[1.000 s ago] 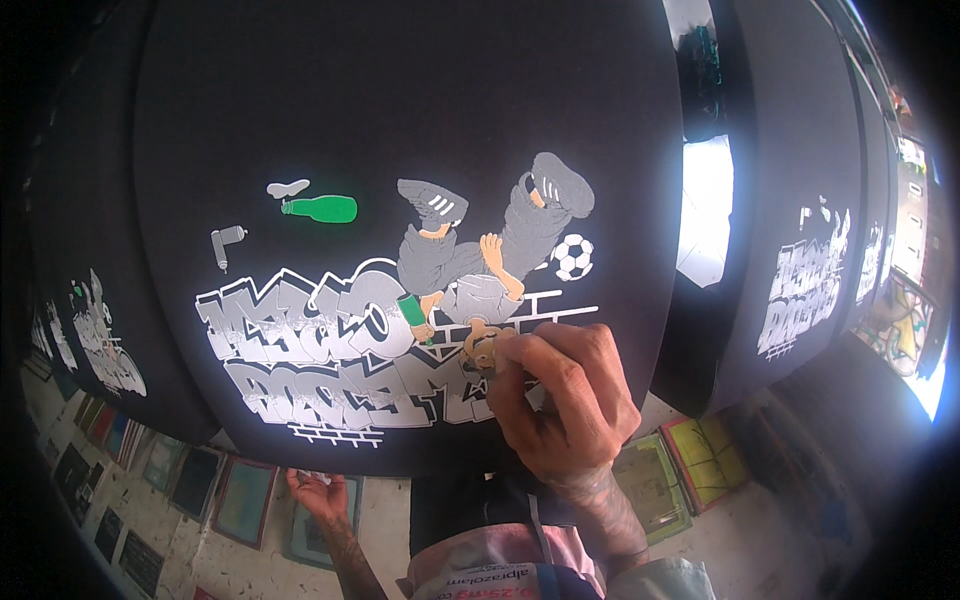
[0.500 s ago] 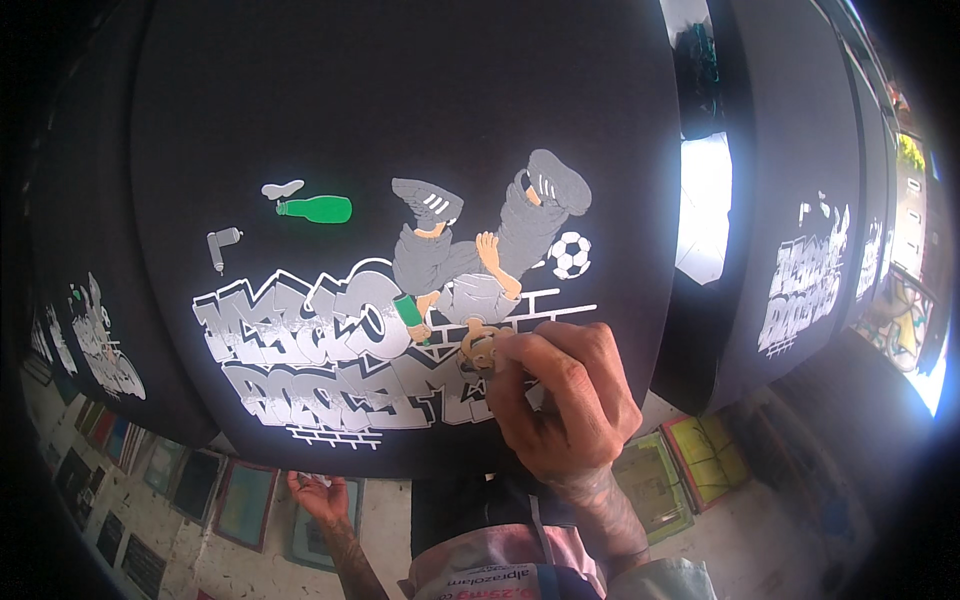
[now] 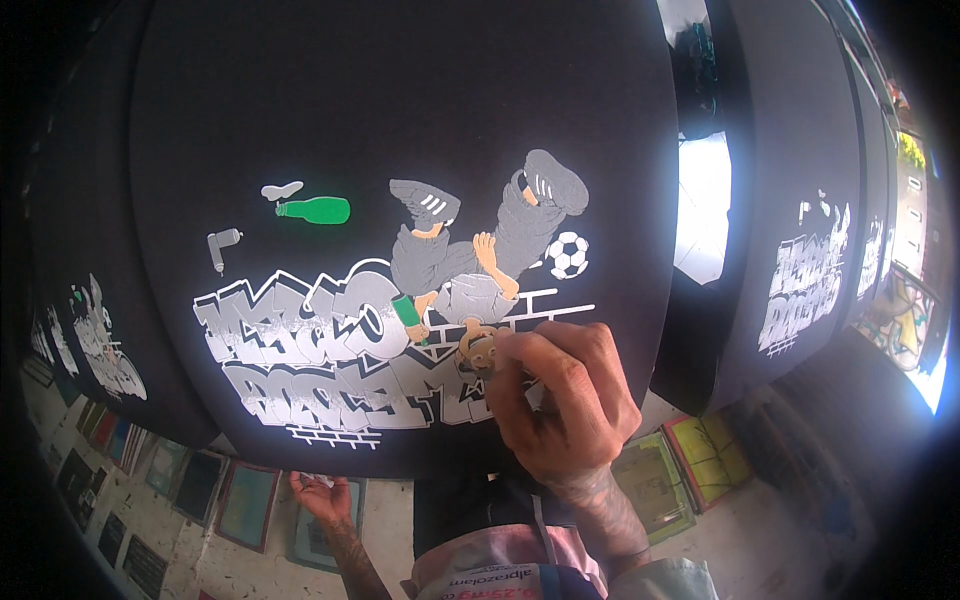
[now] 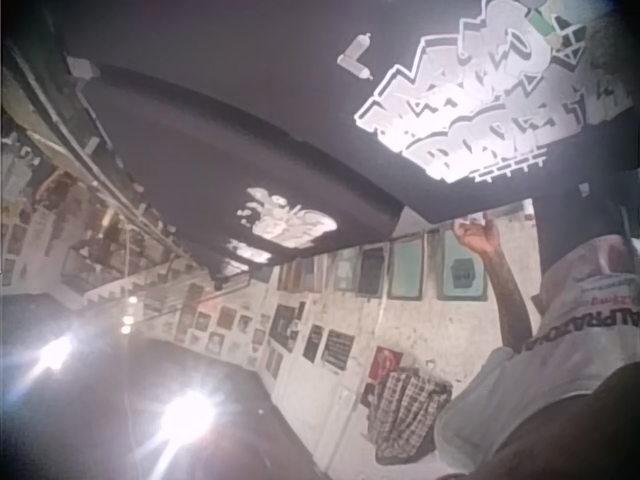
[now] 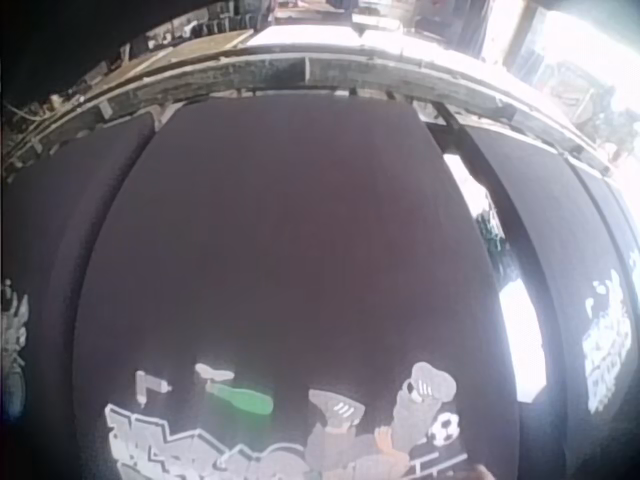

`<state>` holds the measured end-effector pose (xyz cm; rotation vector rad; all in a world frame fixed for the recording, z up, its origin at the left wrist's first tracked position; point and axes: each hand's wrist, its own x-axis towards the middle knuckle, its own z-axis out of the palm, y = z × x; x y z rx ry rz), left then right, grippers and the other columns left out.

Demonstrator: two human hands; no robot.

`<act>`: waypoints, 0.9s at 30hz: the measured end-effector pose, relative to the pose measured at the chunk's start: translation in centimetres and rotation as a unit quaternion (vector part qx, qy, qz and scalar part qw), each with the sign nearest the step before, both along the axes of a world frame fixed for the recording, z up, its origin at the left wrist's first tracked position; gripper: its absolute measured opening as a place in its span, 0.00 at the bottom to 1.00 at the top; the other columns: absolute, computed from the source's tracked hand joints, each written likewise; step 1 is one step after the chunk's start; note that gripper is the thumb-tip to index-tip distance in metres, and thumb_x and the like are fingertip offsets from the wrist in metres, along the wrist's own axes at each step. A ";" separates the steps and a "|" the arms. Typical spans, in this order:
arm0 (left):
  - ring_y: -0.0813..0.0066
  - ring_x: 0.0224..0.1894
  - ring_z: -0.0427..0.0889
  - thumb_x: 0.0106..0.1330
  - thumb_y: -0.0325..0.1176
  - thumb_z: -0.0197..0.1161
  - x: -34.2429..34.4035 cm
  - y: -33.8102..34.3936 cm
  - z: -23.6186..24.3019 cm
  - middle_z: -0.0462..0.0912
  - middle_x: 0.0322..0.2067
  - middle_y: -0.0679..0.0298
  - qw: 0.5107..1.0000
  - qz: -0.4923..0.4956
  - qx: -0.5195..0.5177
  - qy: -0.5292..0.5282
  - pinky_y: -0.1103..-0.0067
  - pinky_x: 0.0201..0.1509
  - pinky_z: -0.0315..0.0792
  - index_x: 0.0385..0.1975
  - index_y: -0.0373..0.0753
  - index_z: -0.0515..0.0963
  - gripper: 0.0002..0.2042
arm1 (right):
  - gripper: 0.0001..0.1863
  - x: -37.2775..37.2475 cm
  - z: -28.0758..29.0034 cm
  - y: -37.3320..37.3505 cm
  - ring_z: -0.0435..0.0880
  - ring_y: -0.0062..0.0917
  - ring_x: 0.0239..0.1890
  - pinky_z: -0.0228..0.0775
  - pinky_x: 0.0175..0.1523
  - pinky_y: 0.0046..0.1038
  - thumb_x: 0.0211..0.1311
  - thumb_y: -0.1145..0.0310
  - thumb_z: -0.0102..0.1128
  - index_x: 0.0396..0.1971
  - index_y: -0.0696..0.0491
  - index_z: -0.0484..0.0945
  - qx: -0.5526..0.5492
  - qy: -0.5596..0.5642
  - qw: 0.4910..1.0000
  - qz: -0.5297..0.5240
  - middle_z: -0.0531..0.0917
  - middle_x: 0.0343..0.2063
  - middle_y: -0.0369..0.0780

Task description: The person hand-paints details on a series of black T-shirts laid out on tables. They use a small brush and a palette with red paint to add color to a cartoon character and other elements on each shirt, moving from one shirt to the next.

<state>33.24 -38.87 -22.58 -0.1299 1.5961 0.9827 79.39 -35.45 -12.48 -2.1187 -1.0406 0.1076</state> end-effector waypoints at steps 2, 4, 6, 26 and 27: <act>0.77 0.44 0.84 0.68 0.45 0.57 -0.7 -0.8 -0.4 0.85 0.44 0.71 1.000 -0.007 0.013 -0.016 0.70 0.43 0.83 0.48 0.47 0.80 0.14 | 0.14 -0.1 0.1 0.2 0.81 0.26 0.26 0.70 0.27 0.24 0.43 0.86 0.69 0.33 0.57 0.83 0.014 -0.007 1.000 -0.005 0.82 0.27 0.41; 0.76 0.42 0.84 0.66 0.44 0.59 -0.5 -0.9 0.8 0.85 0.43 0.71 0.999 -0.012 0.033 -0.014 0.72 0.41 0.82 0.46 0.47 0.80 0.13 | 0.13 -0.5 0.0 0.4 0.81 0.28 0.25 0.70 0.27 0.25 0.44 0.87 0.68 0.32 0.58 0.83 0.035 0.000 0.999 -0.004 0.82 0.27 0.42; 0.75 0.39 0.83 0.64 0.43 0.61 1.2 -0.6 2.7 0.84 0.42 0.71 0.997 0.042 0.049 0.042 0.76 0.37 0.81 0.46 0.47 0.79 0.14 | 0.13 -1.5 1.0 0.0 0.80 0.31 0.25 0.69 0.29 0.27 0.45 0.88 0.65 0.33 0.58 0.82 0.039 -0.060 0.996 0.049 0.82 0.27 0.42; 0.73 0.48 0.83 0.73 0.48 0.52 4.4 -3.9 16.9 0.84 0.46 0.64 0.948 0.268 0.155 0.080 0.77 0.50 0.77 0.53 0.38 0.75 0.20 | 0.14 -31.6 8.2 3.7 0.83 0.26 0.29 0.77 0.29 0.26 0.47 0.86 0.72 0.35 0.57 0.85 0.003 0.216 0.801 0.559 0.80 0.32 0.38; 0.73 0.47 0.83 0.73 0.49 0.52 4.4 -3.8 16.9 0.84 0.46 0.64 0.947 0.270 0.154 0.081 0.77 0.49 0.77 0.53 0.39 0.75 0.20 | 0.14 -31.8 8.2 3.7 0.83 0.26 0.29 0.77 0.29 0.26 0.47 0.86 0.71 0.35 0.57 0.85 -0.006 0.204 0.800 0.565 0.80 0.32 0.38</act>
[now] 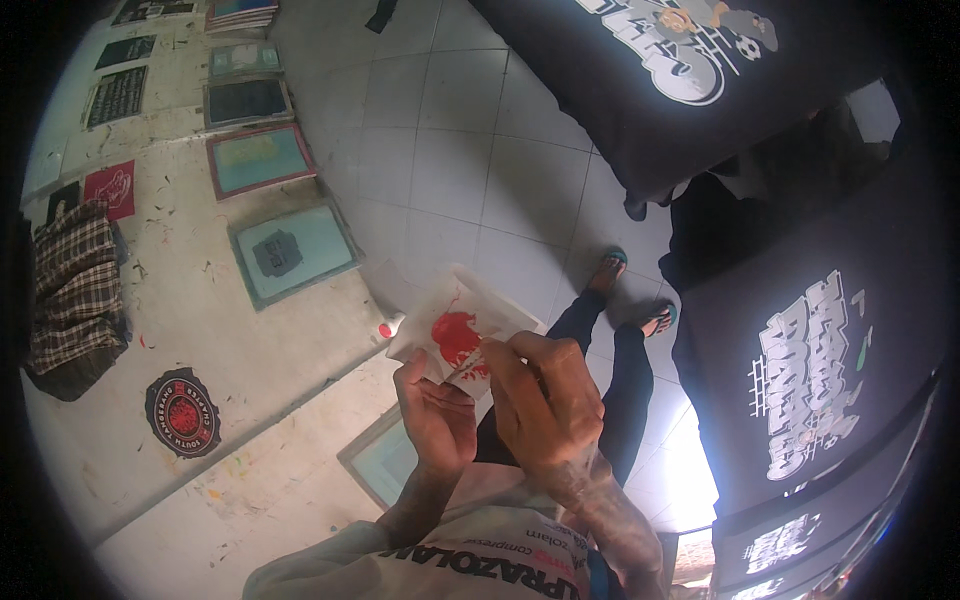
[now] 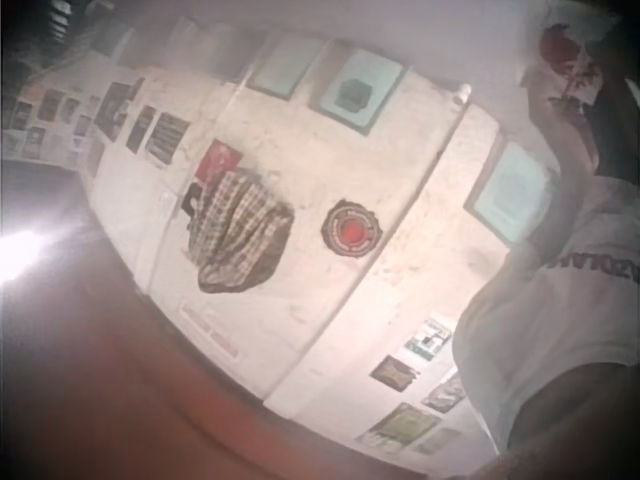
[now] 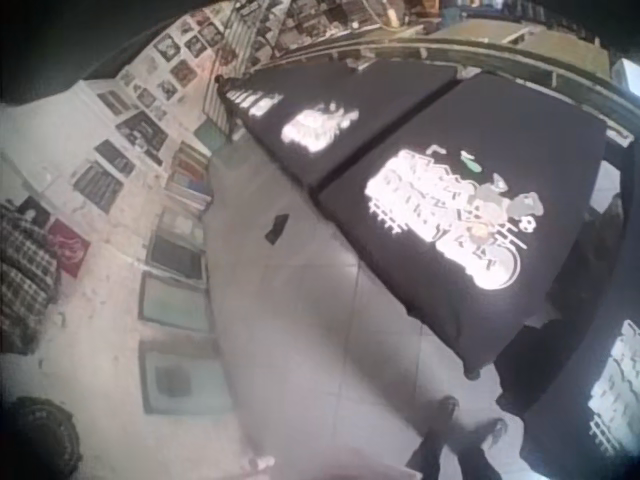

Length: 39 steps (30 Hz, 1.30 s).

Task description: The person hand-paints details on a series of black T-shirts laid out on tables. They use a small brush and a palette with red paint to add color to a cartoon character and other elements on each shirt, moving from one shirt to the next.

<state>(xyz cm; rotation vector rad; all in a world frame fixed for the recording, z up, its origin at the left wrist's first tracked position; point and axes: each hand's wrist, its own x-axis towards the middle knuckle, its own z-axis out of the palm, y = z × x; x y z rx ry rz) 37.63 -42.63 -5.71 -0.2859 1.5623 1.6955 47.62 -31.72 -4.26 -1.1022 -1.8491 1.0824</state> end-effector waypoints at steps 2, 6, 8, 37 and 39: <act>0.73 0.47 0.84 0.73 0.49 0.53 -0.1 0.4 0.0 0.84 0.45 0.65 1.000 0.002 -0.001 0.003 0.78 0.49 0.77 0.53 0.39 0.75 0.20 | 0.14 -0.3 -0.2 0.0 0.83 0.26 0.29 0.76 0.29 0.26 0.47 0.86 0.71 0.36 0.56 0.86 0.001 -0.014 1.000 0.007 0.80 0.32 0.38; 0.73 0.48 0.83 0.73 0.48 0.53 -0.5 1.0 0.1 0.84 0.46 0.66 1.000 -0.013 0.005 -0.008 0.77 0.52 0.75 0.54 0.40 0.75 0.20 | 0.15 -0.5 -0.3 0.0 0.81 0.25 0.28 0.75 0.31 0.27 0.48 0.85 0.71 0.37 0.56 0.86 -0.025 0.010 1.000 -0.001 0.80 0.34 0.38; 0.72 0.49 0.83 0.73 0.48 0.53 -0.9 0.0 -0.4 0.84 0.47 0.66 0.999 -0.030 0.009 -0.012 0.76 0.55 0.74 0.55 0.40 0.74 0.20 | 0.13 -0.5 0.1 0.3 0.81 0.23 0.27 0.75 0.30 0.26 0.50 0.84 0.71 0.37 0.55 0.86 -0.057 0.035 0.998 -0.014 0.80 0.33 0.37; 0.64 0.57 0.80 0.76 0.44 0.49 -2.7 0.1 -1.1 0.81 0.55 0.59 0.992 -0.028 0.090 -0.080 0.63 0.64 0.72 0.61 0.36 0.71 0.21 | 0.08 3.2 -0.4 -1.1 0.79 0.21 0.32 0.75 0.36 0.22 0.61 0.84 0.66 0.39 0.58 0.83 -0.408 0.323 0.851 -0.065 0.80 0.37 0.40; 0.65 0.56 0.81 0.76 0.44 0.49 -3.1 -0.9 -2.8 0.82 0.55 0.60 0.989 -0.002 0.116 -0.094 0.64 0.65 0.72 0.59 0.36 0.72 0.21 | 0.05 4.5 -1.6 -1.7 0.76 0.21 0.28 0.71 0.32 0.23 0.65 0.76 0.66 0.38 0.59 0.81 -0.422 0.320 0.846 -0.066 0.78 0.34 0.39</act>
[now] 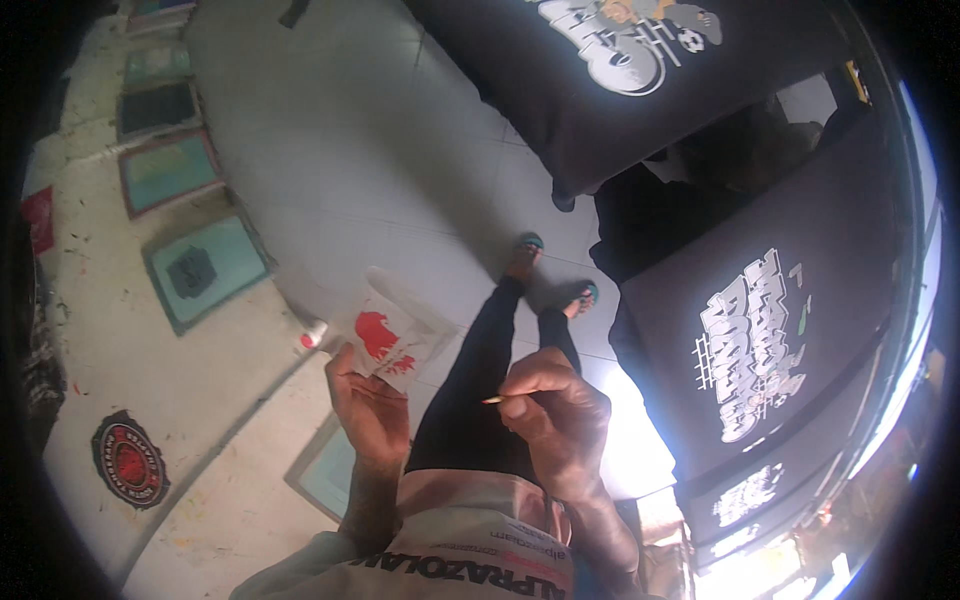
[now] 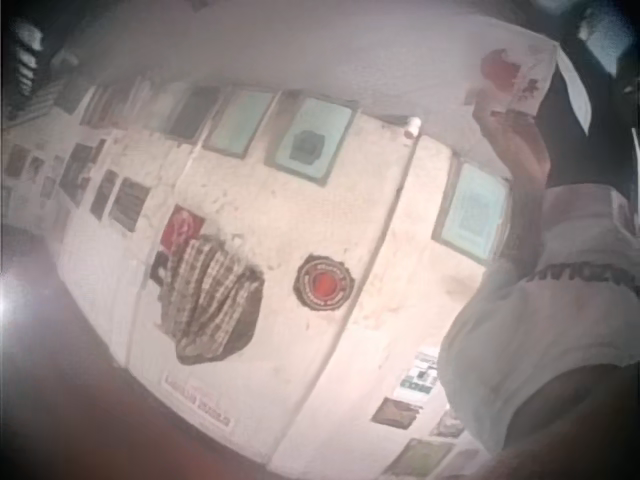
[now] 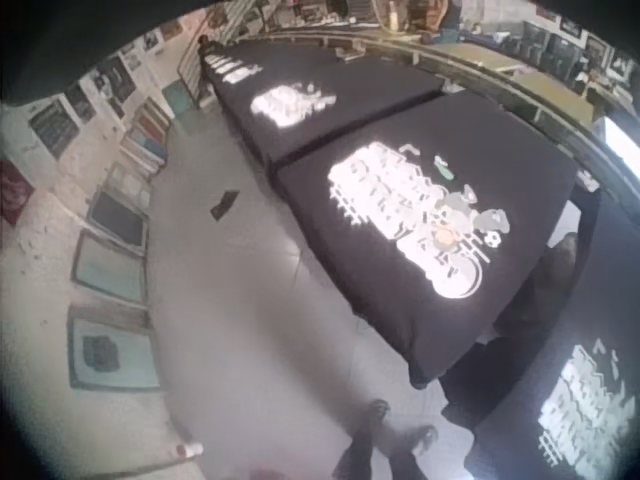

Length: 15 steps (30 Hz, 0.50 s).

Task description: The person hand-paints details on a series of black T-shirts laid out on tables. They use a small brush and a palette with red paint to add color to a cartoon character and other elements on each shirt, moving from one shirt to the next.

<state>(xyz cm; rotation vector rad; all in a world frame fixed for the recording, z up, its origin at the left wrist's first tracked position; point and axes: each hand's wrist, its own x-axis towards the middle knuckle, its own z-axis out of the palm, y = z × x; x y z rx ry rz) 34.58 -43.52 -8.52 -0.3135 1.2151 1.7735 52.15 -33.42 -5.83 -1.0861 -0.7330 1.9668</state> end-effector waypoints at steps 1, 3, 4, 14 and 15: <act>0.66 0.55 0.81 0.76 0.44 0.50 -0.4 -0.5 -0.6 0.82 0.54 0.60 1.000 0.007 -0.007 -0.004 0.64 0.64 0.72 0.58 0.37 0.72 0.20 | 0.06 0.2 -0.4 -0.3 0.74 0.20 0.27 0.68 0.29 0.22 0.65 0.73 0.66 0.37 0.60 0.80 -0.023 0.016 1.000 -0.011 0.77 0.33 0.39; 0.67 0.55 0.81 0.75 0.44 0.51 -1.1 -1.1 -1.6 0.82 0.54 0.61 0.999 0.025 -0.026 -0.013 0.64 0.63 0.73 0.57 0.37 0.73 0.20 | 0.09 0.9 -1.3 -0.9 0.71 0.20 0.24 0.65 0.23 0.22 0.66 0.69 0.66 0.36 0.59 0.78 -0.076 0.050 0.995 -0.035 0.76 0.33 0.39; 0.68 0.53 0.82 0.74 0.44 0.52 -1.4 -1.6 -2.2 0.82 0.52 0.61 0.998 0.041 -0.044 -0.012 0.65 0.61 0.75 0.56 0.37 0.73 0.19 | 0.07 1.3 -1.5 -0.9 0.74 0.22 0.25 0.67 0.25 0.23 0.66 0.69 0.66 0.34 0.57 0.79 -0.113 0.050 0.991 -0.046 0.76 0.30 0.38; 0.74 0.50 0.82 0.72 0.42 0.55 -2.1 -6.1 -7.1 0.81 0.50 0.61 0.986 0.103 -0.125 -0.035 0.67 0.57 0.79 0.52 0.40 0.74 0.16 | 0.13 6.3 -2.5 0.5 0.65 0.22 0.31 0.60 0.31 0.24 0.57 0.89 0.45 0.38 0.57 0.66 -0.082 0.123 0.981 -0.127 0.66 0.35 0.39; 0.73 0.50 0.82 0.72 0.42 0.55 -2.0 -5.9 -7.3 0.81 0.50 0.62 0.987 0.098 -0.121 -0.044 0.67 0.56 0.79 0.52 0.40 0.74 0.15 | 0.12 6.6 -2.2 0.6 0.65 0.22 0.31 0.60 0.32 0.24 0.57 0.88 0.46 0.37 0.56 0.66 -0.066 0.139 0.979 -0.136 0.65 0.34 0.38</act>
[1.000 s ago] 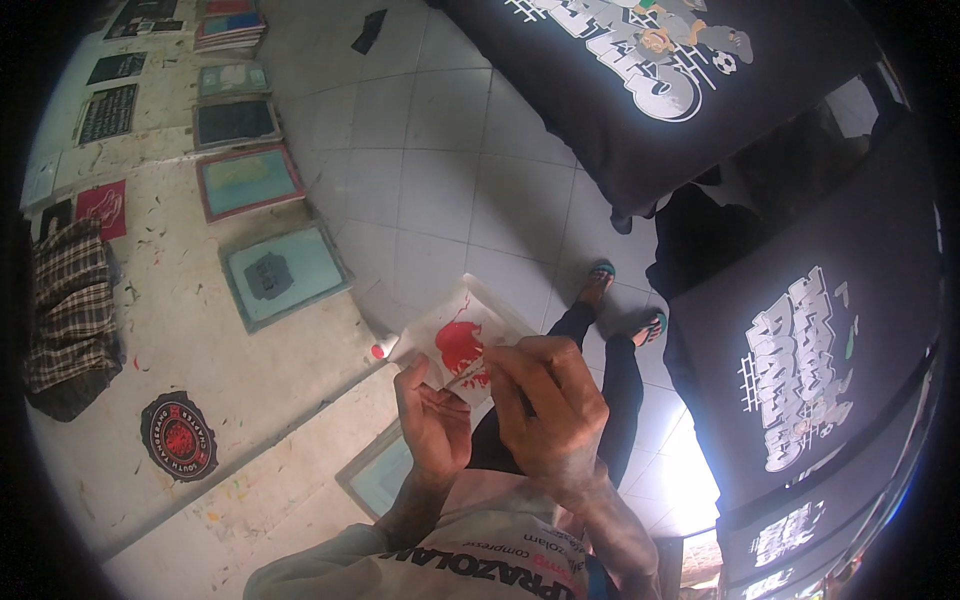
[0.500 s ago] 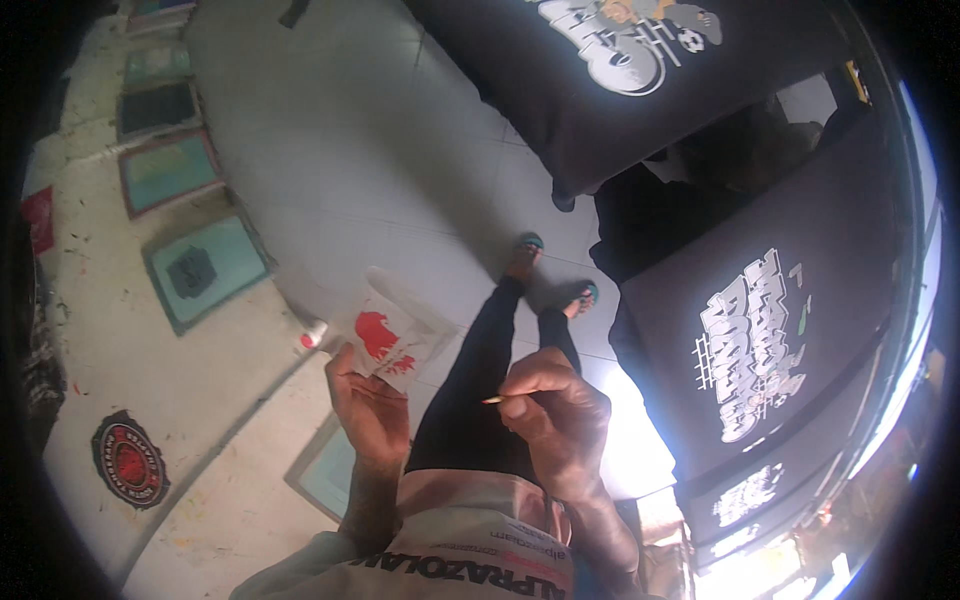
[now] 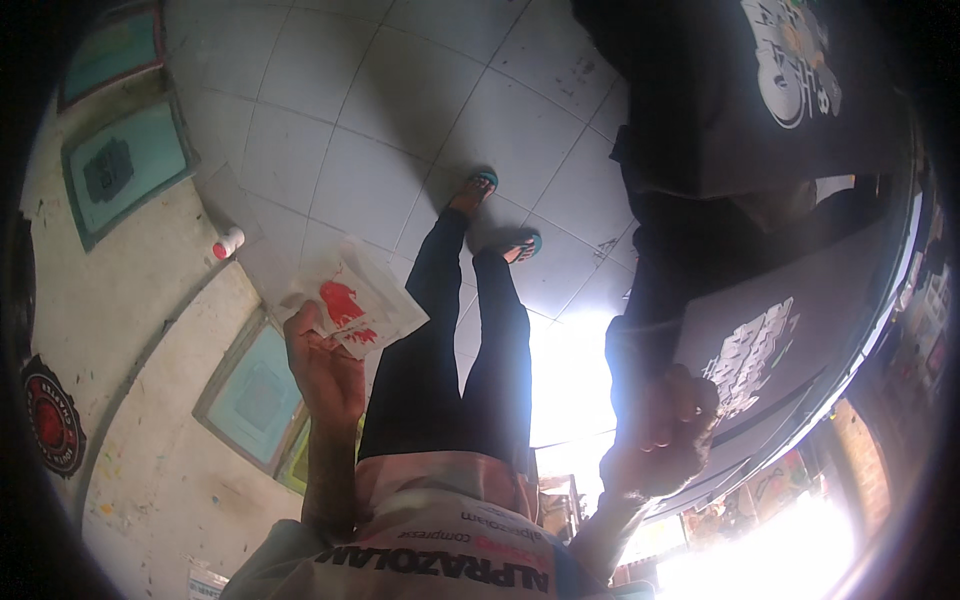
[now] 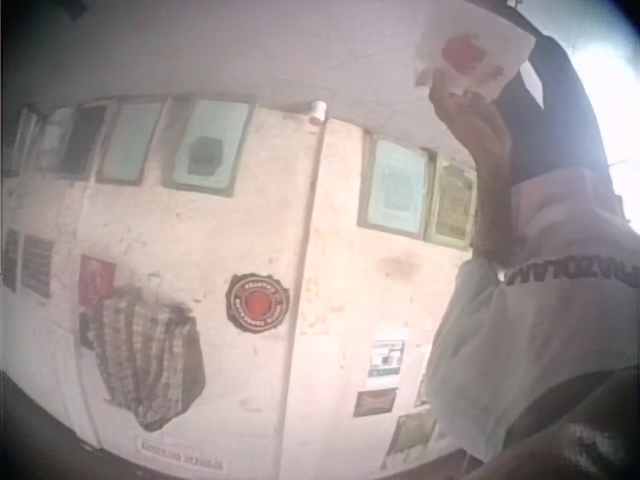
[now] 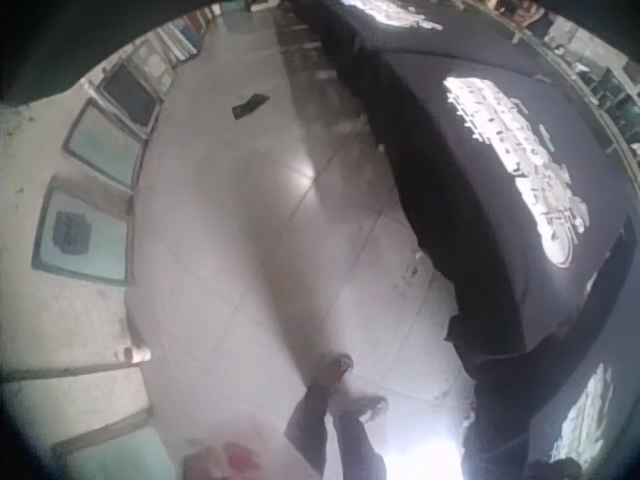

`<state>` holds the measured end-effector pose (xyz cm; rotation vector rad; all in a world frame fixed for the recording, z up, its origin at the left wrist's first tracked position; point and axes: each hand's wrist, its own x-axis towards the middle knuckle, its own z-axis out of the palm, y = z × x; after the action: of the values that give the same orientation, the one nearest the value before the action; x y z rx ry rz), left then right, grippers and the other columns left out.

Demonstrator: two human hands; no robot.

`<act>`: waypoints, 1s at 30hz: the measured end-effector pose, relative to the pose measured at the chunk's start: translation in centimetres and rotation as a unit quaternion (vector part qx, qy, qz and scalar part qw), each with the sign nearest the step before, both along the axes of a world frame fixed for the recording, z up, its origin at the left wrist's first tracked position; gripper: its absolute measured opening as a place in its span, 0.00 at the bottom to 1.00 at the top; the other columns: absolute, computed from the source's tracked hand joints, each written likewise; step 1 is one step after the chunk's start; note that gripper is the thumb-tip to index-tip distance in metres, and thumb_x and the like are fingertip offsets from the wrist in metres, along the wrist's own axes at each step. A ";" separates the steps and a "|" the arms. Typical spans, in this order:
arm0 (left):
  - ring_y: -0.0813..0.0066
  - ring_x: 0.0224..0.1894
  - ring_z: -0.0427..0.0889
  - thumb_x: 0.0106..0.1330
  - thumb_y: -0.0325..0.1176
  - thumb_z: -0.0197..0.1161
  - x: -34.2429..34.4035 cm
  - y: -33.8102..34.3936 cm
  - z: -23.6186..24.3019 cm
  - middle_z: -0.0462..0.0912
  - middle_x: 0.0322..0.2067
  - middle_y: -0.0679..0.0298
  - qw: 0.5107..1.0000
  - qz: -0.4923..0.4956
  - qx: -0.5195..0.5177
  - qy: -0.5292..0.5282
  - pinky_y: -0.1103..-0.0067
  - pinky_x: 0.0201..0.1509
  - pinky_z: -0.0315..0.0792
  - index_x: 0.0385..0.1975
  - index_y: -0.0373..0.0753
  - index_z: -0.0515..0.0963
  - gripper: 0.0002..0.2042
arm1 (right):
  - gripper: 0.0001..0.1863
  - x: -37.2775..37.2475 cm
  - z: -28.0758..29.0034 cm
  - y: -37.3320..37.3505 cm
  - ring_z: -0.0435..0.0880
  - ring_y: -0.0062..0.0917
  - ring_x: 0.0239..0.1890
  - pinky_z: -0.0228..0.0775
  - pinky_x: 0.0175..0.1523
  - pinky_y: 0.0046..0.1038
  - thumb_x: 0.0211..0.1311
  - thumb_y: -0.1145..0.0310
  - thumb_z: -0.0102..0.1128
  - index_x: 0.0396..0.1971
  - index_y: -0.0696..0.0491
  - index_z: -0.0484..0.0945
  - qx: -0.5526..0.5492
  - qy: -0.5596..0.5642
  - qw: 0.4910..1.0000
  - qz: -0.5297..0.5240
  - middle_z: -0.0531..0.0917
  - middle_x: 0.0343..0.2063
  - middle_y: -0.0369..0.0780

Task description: The person hand-paints details on a series of black T-shirts laid out on tables. They use a small brush and a palette with red paint to add color to a cartoon character and other elements on each shirt, moving from one shirt to the next.

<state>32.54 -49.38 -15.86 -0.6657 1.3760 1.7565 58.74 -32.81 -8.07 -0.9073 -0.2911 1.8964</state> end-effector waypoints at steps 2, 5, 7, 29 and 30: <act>0.73 0.50 0.82 0.72 0.42 0.55 0.0 0.1 -0.9 0.80 0.50 0.62 1.000 -0.024 0.009 -0.019 0.68 0.55 0.79 0.51 0.42 0.74 0.15 | 0.10 0.9 0.3 0.4 0.64 0.22 0.31 0.60 0.33 0.25 0.59 0.86 0.48 0.37 0.55 0.67 0.019 0.029 0.999 -0.027 0.64 0.34 0.37; 0.71 0.50 0.82 0.70 0.42 0.56 0.2 -0.2 -2.0 0.80 0.51 0.63 0.994 -0.098 0.001 -0.054 0.69 0.54 0.79 0.52 0.44 0.75 0.15 | 0.07 4.3 1.6 0.5 0.67 0.21 0.32 0.63 0.34 0.25 0.65 0.81 0.49 0.39 0.54 0.69 0.021 -0.087 0.986 -0.138 0.68 0.35 0.37; 0.70 0.50 0.82 0.68 0.43 0.58 -0.1 -0.3 -1.6 0.81 0.50 0.65 0.989 -0.135 -0.050 -0.034 0.70 0.52 0.79 0.54 0.45 0.75 0.17 | 0.04 6.8 1.3 0.9 0.69 0.21 0.32 0.65 0.34 0.25 0.69 0.77 0.50 0.40 0.54 0.71 0.000 -0.190 0.955 -0.228 0.71 0.35 0.36; 0.67 0.43 0.88 0.67 0.44 0.59 2.7 5.5 -7.4 0.88 0.42 0.64 0.922 -0.341 -0.025 -0.180 0.69 0.43 0.84 0.47 0.44 0.83 0.15 | 0.17 21.1 -4.8 -2.4 0.83 0.25 0.26 0.74 0.30 0.22 0.37 0.88 0.68 0.29 0.55 0.79 0.135 -0.744 0.601 -0.259 0.85 0.29 0.41; 0.68 0.43 0.88 0.67 0.44 0.59 3.2 5.9 -7.4 0.88 0.43 0.64 0.922 -0.349 -0.028 -0.166 0.69 0.43 0.84 0.47 0.45 0.83 0.15 | 0.17 21.2 -5.1 -2.3 0.83 0.24 0.26 0.74 0.29 0.22 0.37 0.88 0.68 0.29 0.55 0.79 0.140 -0.745 0.599 -0.259 0.85 0.29 0.41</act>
<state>35.75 -43.44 -23.23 -0.3986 1.2214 0.9885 79.92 -35.08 -13.18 -1.8907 -1.1021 0.1136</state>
